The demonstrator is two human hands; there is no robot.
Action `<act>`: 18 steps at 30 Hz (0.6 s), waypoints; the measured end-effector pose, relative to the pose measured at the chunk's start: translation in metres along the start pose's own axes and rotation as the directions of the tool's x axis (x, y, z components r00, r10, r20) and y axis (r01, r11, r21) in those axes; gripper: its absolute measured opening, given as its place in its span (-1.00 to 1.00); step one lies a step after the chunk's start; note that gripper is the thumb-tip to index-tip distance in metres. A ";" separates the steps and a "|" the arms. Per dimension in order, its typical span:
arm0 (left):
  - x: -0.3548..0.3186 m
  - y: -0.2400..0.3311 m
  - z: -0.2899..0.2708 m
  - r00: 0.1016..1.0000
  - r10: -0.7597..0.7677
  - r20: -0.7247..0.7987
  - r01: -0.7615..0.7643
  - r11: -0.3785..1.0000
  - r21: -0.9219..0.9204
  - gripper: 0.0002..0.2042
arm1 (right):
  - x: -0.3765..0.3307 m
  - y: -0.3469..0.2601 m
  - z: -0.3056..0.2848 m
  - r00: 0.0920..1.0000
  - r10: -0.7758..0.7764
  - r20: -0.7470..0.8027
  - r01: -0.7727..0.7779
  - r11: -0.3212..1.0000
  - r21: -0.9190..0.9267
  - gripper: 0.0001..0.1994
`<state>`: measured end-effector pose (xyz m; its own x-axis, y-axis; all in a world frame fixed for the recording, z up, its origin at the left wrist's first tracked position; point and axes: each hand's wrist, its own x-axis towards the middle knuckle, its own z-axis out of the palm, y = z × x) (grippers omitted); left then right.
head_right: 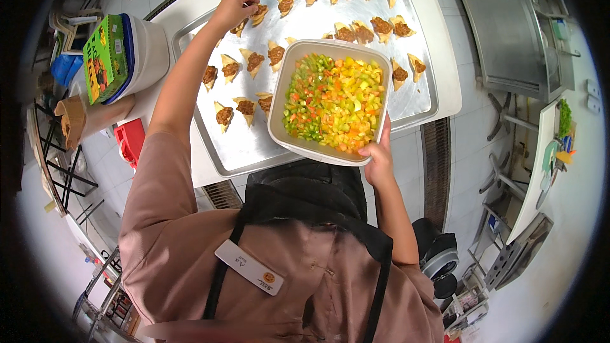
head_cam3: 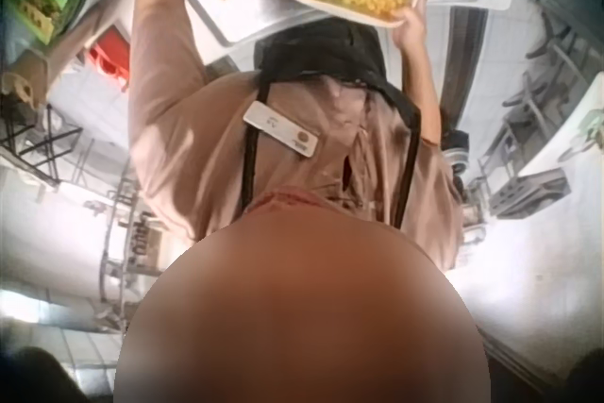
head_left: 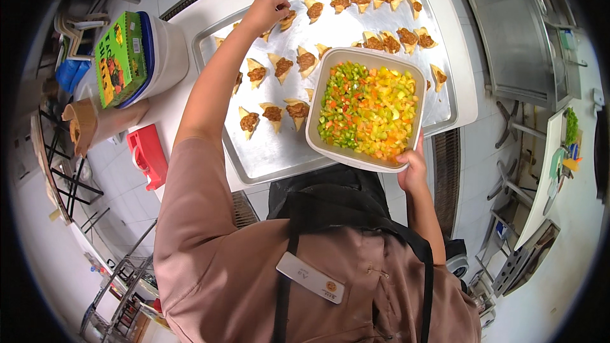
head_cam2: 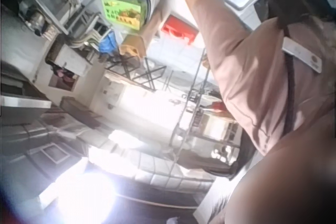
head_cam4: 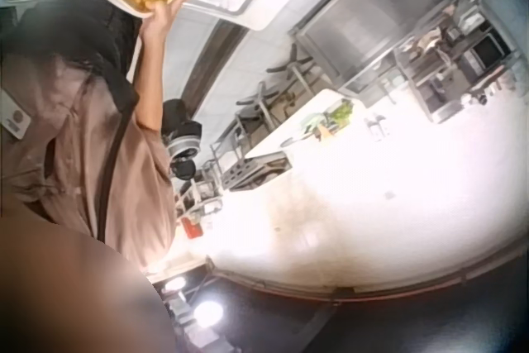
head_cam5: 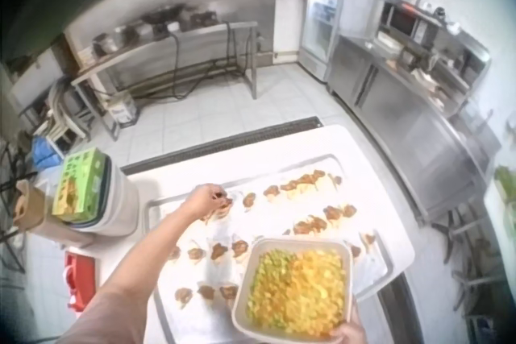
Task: The person spoons a brown filling into triangular tortilla shells arranged on a baking tray, then adds a colorful chopped vegetable mix on top of each shell. The person places the vegetable container into a refrigerator at the end.
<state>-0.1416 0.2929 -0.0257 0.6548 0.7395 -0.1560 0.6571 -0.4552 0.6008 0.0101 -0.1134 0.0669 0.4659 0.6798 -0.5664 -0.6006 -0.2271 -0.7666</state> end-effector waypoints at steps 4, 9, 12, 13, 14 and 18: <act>0.015 -0.026 0.017 0.983 0.185 0.014 -0.182 0.950 0.254 -0.78 | 0.001 0.005 -0.002 1.000 -0.009 -0.030 0.008 1.000 -0.029 -0.02; 0.015 -0.041 0.023 0.976 0.219 0.011 -0.212 0.932 0.293 -0.78 | 0.001 0.007 -0.005 1.000 0.000 -0.027 0.000 1.000 -0.016 -0.01; 0.013 -0.038 0.020 0.976 0.215 0.032 -0.214 0.928 0.304 -0.79 | 0.001 0.006 -0.006 1.000 -0.005 -0.020 0.004 1.000 -0.011 -0.01; 0.012 -0.035 0.019 0.978 0.207 0.030 -0.206 0.928 0.311 -0.79 | 0.000 0.006 -0.007 1.000 -0.007 -0.023 0.007 1.000 -0.014 -0.01; 0.012 -0.032 0.018 0.980 0.194 0.029 -0.194 0.928 0.318 -0.79 | -0.001 0.006 -0.007 0.999 -0.002 -0.034 0.001 1.000 -0.017 -0.01; 0.007 -0.025 0.013 0.994 0.114 -0.008 -0.108 0.966 0.236 -0.79 | -0.001 0.006 -0.007 0.999 -0.028 -0.028 0.027 0.999 -0.034 -0.02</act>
<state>-0.1490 0.3029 -0.0517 0.7222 0.6870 -0.0806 0.6518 -0.6369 0.4118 0.0111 -0.1203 0.0605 0.5009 0.6660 -0.5527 -0.5651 -0.2320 -0.7917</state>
